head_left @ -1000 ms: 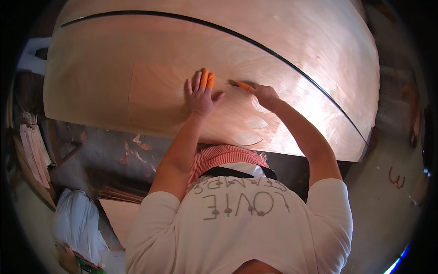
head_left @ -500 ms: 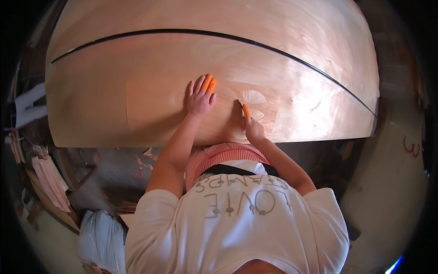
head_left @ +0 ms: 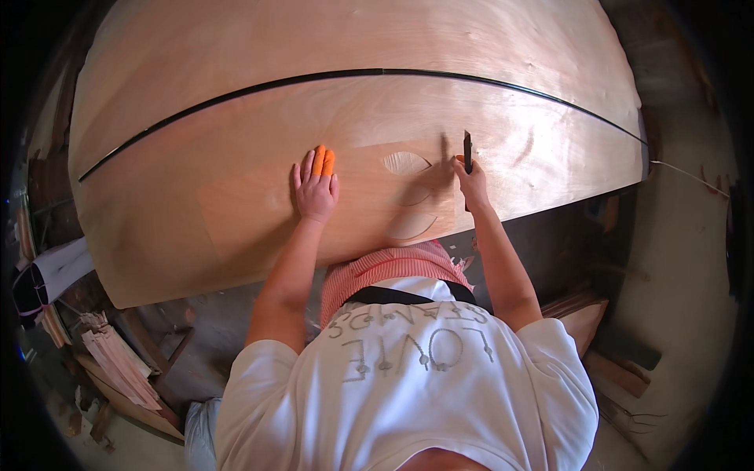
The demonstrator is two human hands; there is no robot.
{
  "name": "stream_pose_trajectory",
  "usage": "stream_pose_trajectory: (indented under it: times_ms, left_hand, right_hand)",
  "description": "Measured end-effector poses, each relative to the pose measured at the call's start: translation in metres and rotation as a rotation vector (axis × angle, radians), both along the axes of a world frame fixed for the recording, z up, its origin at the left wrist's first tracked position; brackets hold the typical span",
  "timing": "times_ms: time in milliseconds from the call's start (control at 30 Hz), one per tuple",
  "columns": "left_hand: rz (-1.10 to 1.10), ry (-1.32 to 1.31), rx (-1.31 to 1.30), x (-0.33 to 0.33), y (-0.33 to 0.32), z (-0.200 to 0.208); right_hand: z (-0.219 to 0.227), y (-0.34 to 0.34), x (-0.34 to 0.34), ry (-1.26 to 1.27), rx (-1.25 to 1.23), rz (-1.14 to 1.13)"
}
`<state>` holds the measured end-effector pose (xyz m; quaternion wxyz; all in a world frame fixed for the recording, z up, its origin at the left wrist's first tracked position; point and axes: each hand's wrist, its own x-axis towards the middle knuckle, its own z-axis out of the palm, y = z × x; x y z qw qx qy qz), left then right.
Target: The person uses a utility knife and a flexible ruler to cut thin wood veneer sheets along curved lines. They repeatedly score the veneer, snap off cut sections, and stack the pieces. The process is repeated on multiple veneer sheets throughout the clip.
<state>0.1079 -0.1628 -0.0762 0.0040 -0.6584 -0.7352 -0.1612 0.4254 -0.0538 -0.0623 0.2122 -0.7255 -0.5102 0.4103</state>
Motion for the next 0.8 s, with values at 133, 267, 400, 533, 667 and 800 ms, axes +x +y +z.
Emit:
stream_pose_trajectory:
  times_ms: [133,267,400,533,667,800]
  left_hand:
    - [0.002,0.014,0.01,0.0,-0.001,0.0]
    - [0.16,-0.12,0.11,0.001,0.0,0.009]
    - [0.195,-0.077,0.111,0.001,-0.002,0.005]
    - [0.145,-0.119,0.138,-0.008,-0.004,0.016]
    - [-0.124,-0.109,-0.163,-0.074,-0.014,0.057]
    - [-0.293,0.022,-0.16,-0.14,0.005,0.065]
  right_hand:
    - [0.019,-0.003,-0.006,0.196,-0.067,-0.007]
    - [0.068,-0.027,-0.007,0.015,0.261,0.229]
    - [0.123,-0.073,-0.02,0.107,0.44,0.487]
    - [0.145,-0.095,-0.021,0.088,0.579,0.737]
    - [0.146,-0.102,-0.004,0.11,0.636,0.607]
    - [0.156,-0.103,0.004,0.166,0.373,0.282]
